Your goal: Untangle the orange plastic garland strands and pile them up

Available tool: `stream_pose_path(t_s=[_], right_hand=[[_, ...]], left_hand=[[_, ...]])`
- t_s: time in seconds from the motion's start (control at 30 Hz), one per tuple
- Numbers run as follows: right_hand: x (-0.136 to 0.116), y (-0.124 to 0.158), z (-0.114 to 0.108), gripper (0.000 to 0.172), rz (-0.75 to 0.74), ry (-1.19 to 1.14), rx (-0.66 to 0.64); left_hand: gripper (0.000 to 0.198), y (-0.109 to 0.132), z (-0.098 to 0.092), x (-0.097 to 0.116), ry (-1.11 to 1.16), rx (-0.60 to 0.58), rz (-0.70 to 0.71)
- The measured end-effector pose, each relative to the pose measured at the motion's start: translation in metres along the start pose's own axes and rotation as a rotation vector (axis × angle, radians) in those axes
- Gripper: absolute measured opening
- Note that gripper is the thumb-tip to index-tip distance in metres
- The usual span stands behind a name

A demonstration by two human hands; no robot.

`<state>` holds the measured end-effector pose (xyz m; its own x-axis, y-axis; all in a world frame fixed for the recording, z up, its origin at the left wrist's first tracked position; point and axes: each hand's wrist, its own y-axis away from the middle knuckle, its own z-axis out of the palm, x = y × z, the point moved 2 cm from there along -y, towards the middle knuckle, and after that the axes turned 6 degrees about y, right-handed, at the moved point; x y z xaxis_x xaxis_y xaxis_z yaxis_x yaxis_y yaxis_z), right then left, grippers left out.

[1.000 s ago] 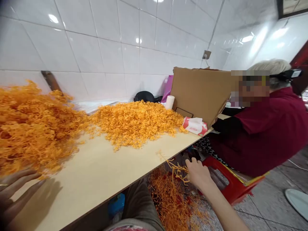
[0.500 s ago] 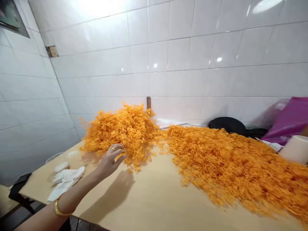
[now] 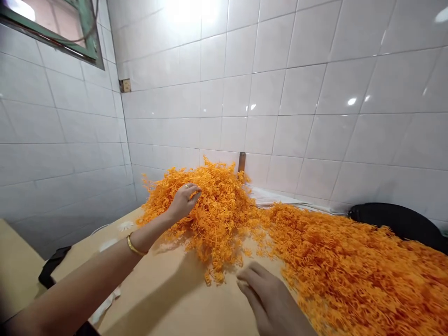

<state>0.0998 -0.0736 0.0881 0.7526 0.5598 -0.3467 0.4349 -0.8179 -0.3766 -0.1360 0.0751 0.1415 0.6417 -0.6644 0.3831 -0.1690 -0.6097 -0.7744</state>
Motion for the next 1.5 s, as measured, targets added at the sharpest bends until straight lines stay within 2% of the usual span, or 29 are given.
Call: stream_pose_path(t_s=[0.07, 0.13, 0.23, 0.3, 0.37, 0.47, 0.6, 0.73, 0.83, 0.93, 1.0, 1.07, 1.13, 1.2, 1.27, 1.33, 1.43, 1.5], right_hand=[[-0.015, -0.046, 0.009, 0.032, -0.094, -0.001, 0.026], [-0.021, -0.086, 0.026, 0.028, -0.163, 0.128, 0.097], [-0.01, -0.123, 0.058, 0.022, -0.097, 0.402, 0.179], [0.003, -0.131, 0.073, 0.015, -0.009, 0.509, 0.228], [0.016, -0.131, 0.079, 0.007, 0.034, 0.486, 0.268], [0.037, -0.125, 0.073, 0.022, 0.076, 0.219, 0.297], [0.059, -0.116, 0.054, 0.033, 0.198, -0.233, 0.388], [0.062, -0.103, 0.052, 0.034, 0.258, -0.387, 0.365], [0.064, -0.097, 0.056, 0.034, 0.29, -0.244, 0.377], [0.06, -0.102, 0.056, 0.028, 0.211, 0.1, 0.415], [0.048, -0.106, 0.056, 0.022, 0.155, 0.322, 0.481], [0.028, -0.108, 0.06, 0.028, 0.106, 0.463, 0.556], [0.006, -0.111, 0.07, 0.027, 0.02, 0.534, 0.556], [-0.008, -0.116, 0.084, 0.026, -0.051, 0.585, 0.492], [-0.01, -0.123, 0.098, 0.025, -0.035, 0.647, 0.434], [-0.001, -0.13, 0.107, 0.021, 0.042, 0.692, 0.395], [0.013, -0.132, 0.105, 0.013, 0.079, 0.648, 0.351], [0.016, -0.121, 0.095, 0.012, -0.003, 0.569, 0.344]], left_hand=[[0.024, -0.005, -0.003, 0.001, -0.007, -0.014, -0.009], [0.027, -0.006, -0.003, 0.0, -0.019, -0.051, 0.016], [0.036, -0.003, 0.001, -0.016, -0.046, -0.19, 0.027], [0.044, -0.001, 0.004, -0.035, -0.061, -0.308, -0.052], [0.053, 0.001, 0.008, -0.056, -0.081, -0.396, -0.154], [0.057, 0.006, 0.013, -0.079, -0.122, -0.432, -0.216], [0.052, 0.017, 0.022, -0.087, -0.329, -0.398, -0.12], [0.041, 0.025, 0.032, -0.09, -0.491, -0.361, -0.082], [0.037, 0.025, 0.038, -0.093, -0.566, -0.337, -0.096], [0.035, 0.022, 0.042, -0.091, -0.604, -0.305, -0.114], [0.033, 0.021, 0.044, -0.087, -0.604, -0.285, -0.122], [0.031, 0.022, 0.046, -0.082, -0.587, -0.263, -0.123], [0.032, 0.025, 0.048, -0.077, -0.561, -0.222, -0.119], [0.035, 0.029, 0.049, -0.072, -0.518, -0.148, -0.116], [0.04, 0.033, 0.049, -0.066, -0.467, -0.068, -0.098], [0.045, 0.037, 0.05, -0.061, -0.447, -0.033, -0.05], [0.05, 0.04, 0.051, -0.06, -0.503, -0.106, 0.023], [0.056, 0.04, 0.053, -0.064, -0.56, -0.186, 0.018]])
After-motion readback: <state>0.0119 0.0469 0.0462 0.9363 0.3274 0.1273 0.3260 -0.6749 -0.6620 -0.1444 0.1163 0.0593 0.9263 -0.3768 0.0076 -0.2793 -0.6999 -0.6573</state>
